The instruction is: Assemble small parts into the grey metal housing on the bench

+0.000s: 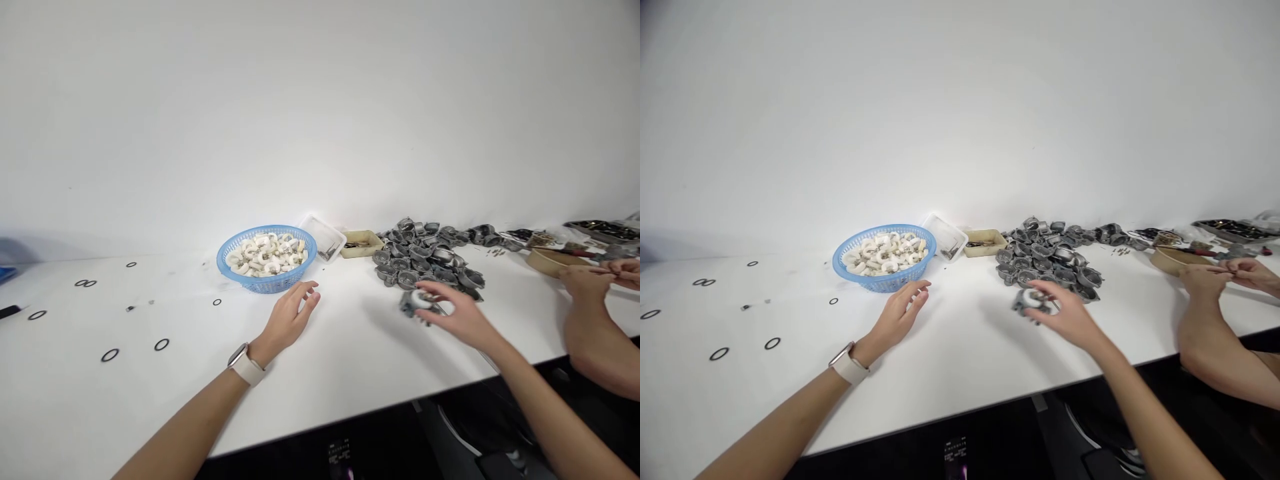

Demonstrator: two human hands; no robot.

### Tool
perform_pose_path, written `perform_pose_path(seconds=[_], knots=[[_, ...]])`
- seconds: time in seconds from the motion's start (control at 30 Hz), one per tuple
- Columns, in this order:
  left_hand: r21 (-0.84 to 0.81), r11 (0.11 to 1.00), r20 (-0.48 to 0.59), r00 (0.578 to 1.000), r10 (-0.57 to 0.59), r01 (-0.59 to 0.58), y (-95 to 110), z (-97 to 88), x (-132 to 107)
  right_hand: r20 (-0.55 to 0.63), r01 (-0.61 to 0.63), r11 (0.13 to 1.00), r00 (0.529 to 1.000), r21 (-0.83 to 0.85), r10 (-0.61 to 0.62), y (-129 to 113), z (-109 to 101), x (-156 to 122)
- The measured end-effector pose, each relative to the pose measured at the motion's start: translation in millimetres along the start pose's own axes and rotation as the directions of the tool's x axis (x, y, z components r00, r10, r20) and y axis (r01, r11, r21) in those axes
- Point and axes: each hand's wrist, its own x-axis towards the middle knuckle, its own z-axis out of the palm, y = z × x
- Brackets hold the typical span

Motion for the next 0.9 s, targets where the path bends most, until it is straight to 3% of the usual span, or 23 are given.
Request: perform_pose_path(seconds=[0.07, 0.17, 0.27, 0.4, 0.67, 0.8, 0.9], knots=[[0.014, 1.0, 0.013, 1.0, 0.0, 0.0, -1, 2.0, 0, -0.203, -0.087, 0.993, 0.977, -0.08, 0.069, 38, -39, -15], [0.034, 0.999, 0.034, 0.999, 0.0, -0.002, 0, 4.5, 0, -0.397, -0.338, 0.919, 0.886, -0.204, 0.238, 91, -91, -33], [0.05, 0.999, 0.043, 0.999, 0.004, -0.006, 0, 4.8, -1, -0.45, -0.463, 0.86, 0.828, -0.215, 0.334, 129, -120, -41], [0.065, 0.998, 0.019, 1.0, 0.004, -0.005, -2, 3.9, 0, -0.435, -0.47, 0.852, 0.833, -0.231, 0.341, 153, -126, -37], [0.116, 0.992, 0.006, 0.999, 0.037, -0.038, -5, 1.7, -1, -0.467, -0.491, 0.824, 0.82, -0.282, 0.33, 176, -127, -5], [0.216, 0.964, 0.002, 0.988, 0.157, -0.154, -8, 7.4, -6, -0.496, -0.481, 0.823, 0.816, -0.301, 0.296, 181, -132, 7], [0.291, 0.909, 0.002, 0.95, 0.311, -0.298, -3, 10.6, -7, -0.552, -0.467, 0.812, 0.803, -0.35, 0.224, 172, -135, 9]])
